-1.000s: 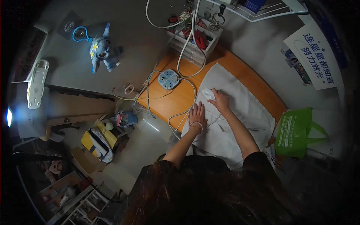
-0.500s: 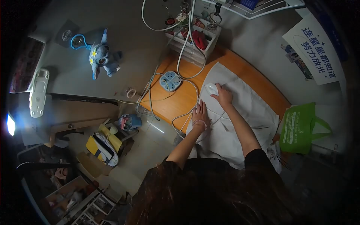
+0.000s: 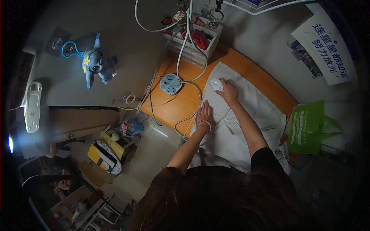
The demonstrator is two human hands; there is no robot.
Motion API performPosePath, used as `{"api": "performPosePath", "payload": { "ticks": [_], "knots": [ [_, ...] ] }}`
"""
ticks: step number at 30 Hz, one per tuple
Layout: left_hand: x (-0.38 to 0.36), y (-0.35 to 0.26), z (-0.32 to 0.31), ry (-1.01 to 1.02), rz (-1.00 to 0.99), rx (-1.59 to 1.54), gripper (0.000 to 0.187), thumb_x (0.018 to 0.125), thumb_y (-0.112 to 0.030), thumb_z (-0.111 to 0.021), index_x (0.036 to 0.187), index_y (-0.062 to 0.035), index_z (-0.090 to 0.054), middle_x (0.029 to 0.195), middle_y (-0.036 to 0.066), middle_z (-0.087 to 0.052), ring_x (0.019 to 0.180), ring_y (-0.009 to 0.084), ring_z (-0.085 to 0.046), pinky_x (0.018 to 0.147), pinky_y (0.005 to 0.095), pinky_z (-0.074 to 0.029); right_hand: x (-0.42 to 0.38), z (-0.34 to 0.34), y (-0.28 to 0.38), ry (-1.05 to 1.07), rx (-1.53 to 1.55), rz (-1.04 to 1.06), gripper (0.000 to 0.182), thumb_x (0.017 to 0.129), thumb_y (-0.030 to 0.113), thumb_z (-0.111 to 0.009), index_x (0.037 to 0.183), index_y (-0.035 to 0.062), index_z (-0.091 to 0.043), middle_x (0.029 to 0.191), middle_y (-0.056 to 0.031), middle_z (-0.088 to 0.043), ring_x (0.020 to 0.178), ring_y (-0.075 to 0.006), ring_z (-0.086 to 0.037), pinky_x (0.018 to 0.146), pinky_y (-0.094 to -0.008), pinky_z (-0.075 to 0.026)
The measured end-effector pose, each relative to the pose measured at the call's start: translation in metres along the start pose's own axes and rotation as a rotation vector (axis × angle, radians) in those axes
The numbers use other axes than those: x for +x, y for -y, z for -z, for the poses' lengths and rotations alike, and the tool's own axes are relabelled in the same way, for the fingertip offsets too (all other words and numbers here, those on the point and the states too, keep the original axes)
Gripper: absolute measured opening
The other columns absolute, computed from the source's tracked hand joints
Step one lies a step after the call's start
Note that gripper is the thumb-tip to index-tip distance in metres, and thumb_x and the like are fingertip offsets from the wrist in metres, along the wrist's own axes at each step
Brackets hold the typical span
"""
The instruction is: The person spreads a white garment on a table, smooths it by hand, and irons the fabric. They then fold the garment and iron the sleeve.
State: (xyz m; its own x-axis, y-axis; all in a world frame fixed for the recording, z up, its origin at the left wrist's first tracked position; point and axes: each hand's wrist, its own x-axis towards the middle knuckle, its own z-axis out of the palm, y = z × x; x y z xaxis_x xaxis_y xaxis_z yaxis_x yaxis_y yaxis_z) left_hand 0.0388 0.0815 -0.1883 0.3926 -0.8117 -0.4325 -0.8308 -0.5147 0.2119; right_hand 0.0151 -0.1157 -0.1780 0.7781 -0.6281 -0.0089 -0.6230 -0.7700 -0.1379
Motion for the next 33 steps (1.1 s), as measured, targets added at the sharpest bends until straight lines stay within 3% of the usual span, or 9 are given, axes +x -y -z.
{"api": "performPosePath", "payload": {
  "ticks": [7,11,14,16,21,26,33],
  "knots": [
    [-0.004,-0.006,0.013,0.091,-0.089,0.001,0.088,0.084,-0.045,-0.06,0.154,-0.0131,-0.017,0.162,0.014,0.001,0.149,0.0333,0.0,0.119,0.0471,-0.007,0.011,0.004,-0.005,0.0,0.002,-0.021,0.066,0.071,0.044,-0.078,0.123,0.014,-0.05,0.092,-0.014,-0.067,0.08,-0.0313,-0.067,0.069,-0.0417,-0.053],
    [0.015,0.003,-0.034,-0.078,-0.204,0.129,0.087,0.084,-0.043,-0.059,0.154,-0.0141,-0.016,0.162,0.012,0.001,0.149,0.0341,0.0,0.119,0.0497,-0.007,0.021,0.002,-0.011,0.031,0.031,-0.05,0.069,0.072,0.044,-0.078,0.128,0.0155,-0.049,0.096,-0.0141,-0.067,0.084,-0.0312,-0.067,0.071,-0.042,-0.053],
    [0.015,0.003,-0.028,-0.013,-0.221,0.088,0.088,0.083,-0.043,-0.059,0.154,-0.0146,-0.016,0.162,0.012,0.001,0.149,0.0336,0.001,0.118,0.0523,-0.006,0.025,0.004,-0.013,-0.058,0.042,-0.059,0.065,0.069,0.042,-0.081,0.12,0.0169,-0.049,0.092,-0.0137,-0.068,0.085,-0.031,-0.067,0.07,-0.0428,-0.053],
    [0.014,0.0,-0.023,0.042,-0.188,0.219,0.097,0.084,-0.053,-0.061,0.155,-0.0157,-0.006,0.162,0.012,0.004,0.149,0.0349,0.003,0.117,0.0559,-0.009,0.033,0.001,-0.019,-0.067,0.041,-0.057,0.066,0.069,0.042,-0.081,0.121,0.0172,-0.049,0.093,-0.0134,-0.069,0.086,-0.0309,-0.067,0.071,-0.0423,-0.053],
    [0.008,-0.003,-0.012,0.087,-0.209,0.193,0.093,0.086,-0.054,-0.057,0.156,-0.0214,-0.005,0.162,0.013,0.006,0.148,0.0369,0.006,0.114,0.0624,-0.007,0.051,-0.009,-0.037,-0.175,0.061,-0.006,0.071,0.068,0.043,-0.081,0.126,0.0178,-0.047,0.095,-0.0128,-0.069,0.087,-0.0308,-0.067,0.073,-0.0416,-0.053],
    [0.013,0.0,-0.019,0.069,-0.211,0.169,0.089,0.088,-0.054,-0.055,0.156,-0.0237,-0.005,0.162,0.014,0.007,0.148,0.0382,0.008,0.113,0.0646,-0.004,0.071,0.001,-0.042,0.032,0.023,-0.18,0.075,0.071,0.044,-0.079,0.132,0.0193,-0.045,0.11,-0.0121,-0.067,0.099,-0.0315,-0.065,0.081,-0.0408,-0.053],
    [0.012,-0.002,-0.016,0.106,-0.211,0.142,0.074,0.094,-0.042,-0.042,0.156,-0.0234,-0.006,0.162,0.014,0.008,0.148,0.0379,0.009,0.113,0.0641,-0.001,0.082,0.006,-0.047,0.07,0.039,-0.196,0.072,0.073,0.044,-0.078,0.132,0.0211,-0.044,0.119,-0.0107,-0.064,0.105,-0.0296,-0.064,0.084,-0.0413,-0.053]
  ]
}}
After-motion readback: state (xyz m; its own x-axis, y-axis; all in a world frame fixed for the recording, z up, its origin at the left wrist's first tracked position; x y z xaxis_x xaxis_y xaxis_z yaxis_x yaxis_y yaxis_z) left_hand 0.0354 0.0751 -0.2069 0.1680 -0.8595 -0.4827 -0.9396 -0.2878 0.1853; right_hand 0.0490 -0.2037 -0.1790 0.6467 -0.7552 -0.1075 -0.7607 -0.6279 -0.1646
